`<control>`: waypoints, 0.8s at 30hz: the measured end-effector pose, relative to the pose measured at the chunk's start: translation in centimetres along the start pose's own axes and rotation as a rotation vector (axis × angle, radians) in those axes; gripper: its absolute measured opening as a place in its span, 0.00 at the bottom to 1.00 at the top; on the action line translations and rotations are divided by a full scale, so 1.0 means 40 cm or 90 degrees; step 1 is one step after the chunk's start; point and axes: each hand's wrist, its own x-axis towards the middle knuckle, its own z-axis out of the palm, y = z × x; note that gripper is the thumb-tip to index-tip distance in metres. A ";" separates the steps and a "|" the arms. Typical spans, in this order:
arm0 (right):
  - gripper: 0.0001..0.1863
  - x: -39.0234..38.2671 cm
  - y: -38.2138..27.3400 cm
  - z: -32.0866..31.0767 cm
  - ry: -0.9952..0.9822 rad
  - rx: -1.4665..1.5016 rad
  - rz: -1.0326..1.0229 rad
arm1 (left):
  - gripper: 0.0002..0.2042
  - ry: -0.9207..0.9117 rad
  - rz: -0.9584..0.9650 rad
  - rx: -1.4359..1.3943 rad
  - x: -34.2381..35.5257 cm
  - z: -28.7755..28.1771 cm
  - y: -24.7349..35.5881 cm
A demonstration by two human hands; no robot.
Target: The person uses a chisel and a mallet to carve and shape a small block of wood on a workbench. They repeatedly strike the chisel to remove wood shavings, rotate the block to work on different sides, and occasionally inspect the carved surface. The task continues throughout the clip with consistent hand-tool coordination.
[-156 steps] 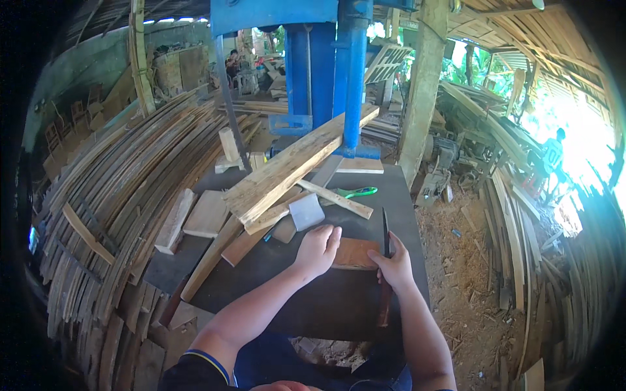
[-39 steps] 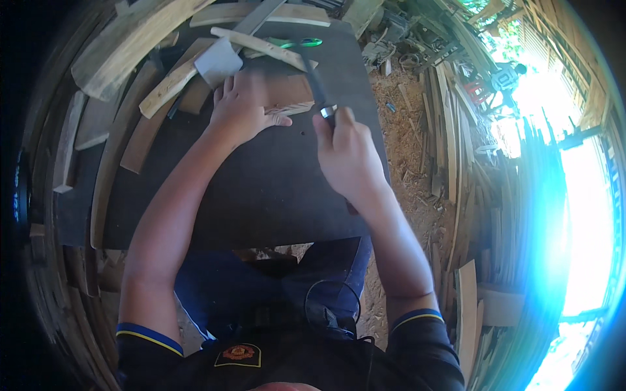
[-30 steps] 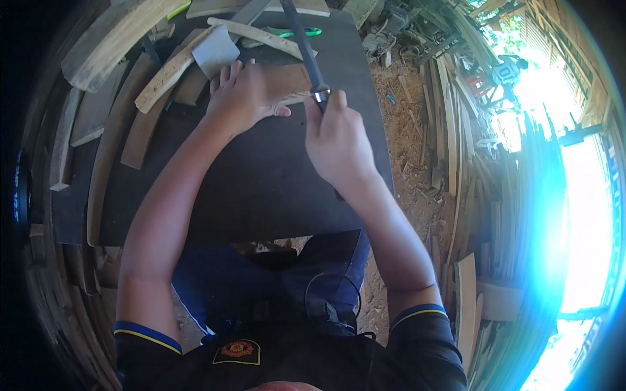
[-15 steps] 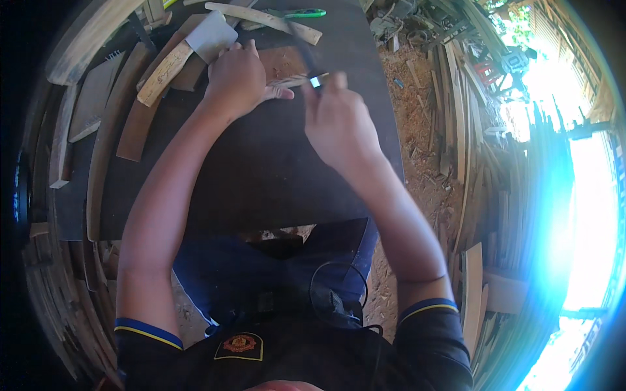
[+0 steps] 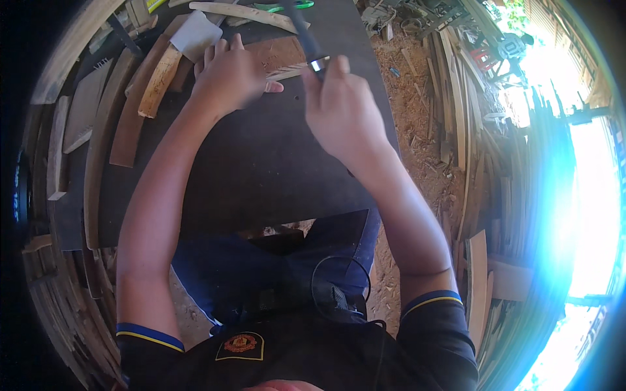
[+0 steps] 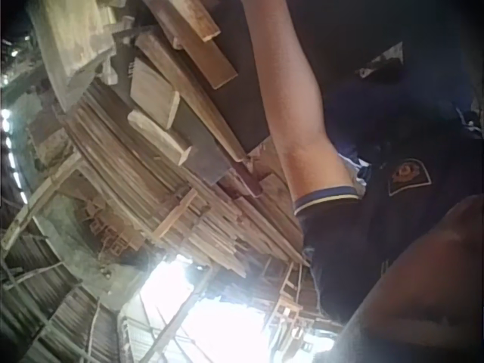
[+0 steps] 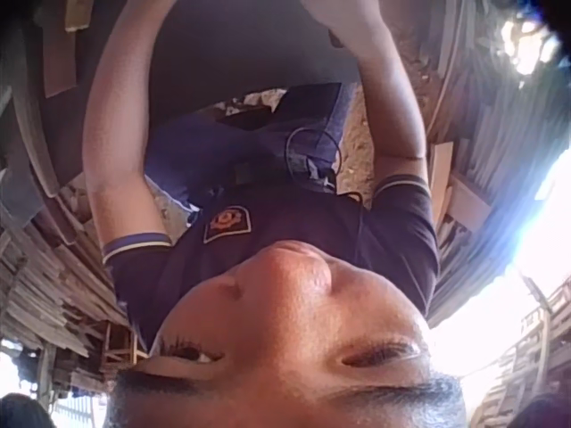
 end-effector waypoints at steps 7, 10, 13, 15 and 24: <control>0.22 0.008 0.022 0.024 -0.025 0.056 0.033 | 0.66 0.022 0.016 -0.004 0.011 -0.002 0.004; 0.21 0.032 0.029 0.062 -0.072 -0.043 0.039 | 0.65 -0.010 0.010 -0.007 0.005 -0.007 0.002; 0.21 0.007 0.036 0.031 -0.001 0.069 0.010 | 0.67 0.008 0.014 0.009 0.004 0.000 0.000; 0.22 0.002 0.030 0.055 0.016 0.043 0.025 | 0.68 0.029 0.029 0.019 0.006 0.006 0.000; 0.22 0.014 0.025 0.038 -0.025 0.026 0.050 | 0.71 -0.081 -0.013 -0.001 0.012 -0.027 0.006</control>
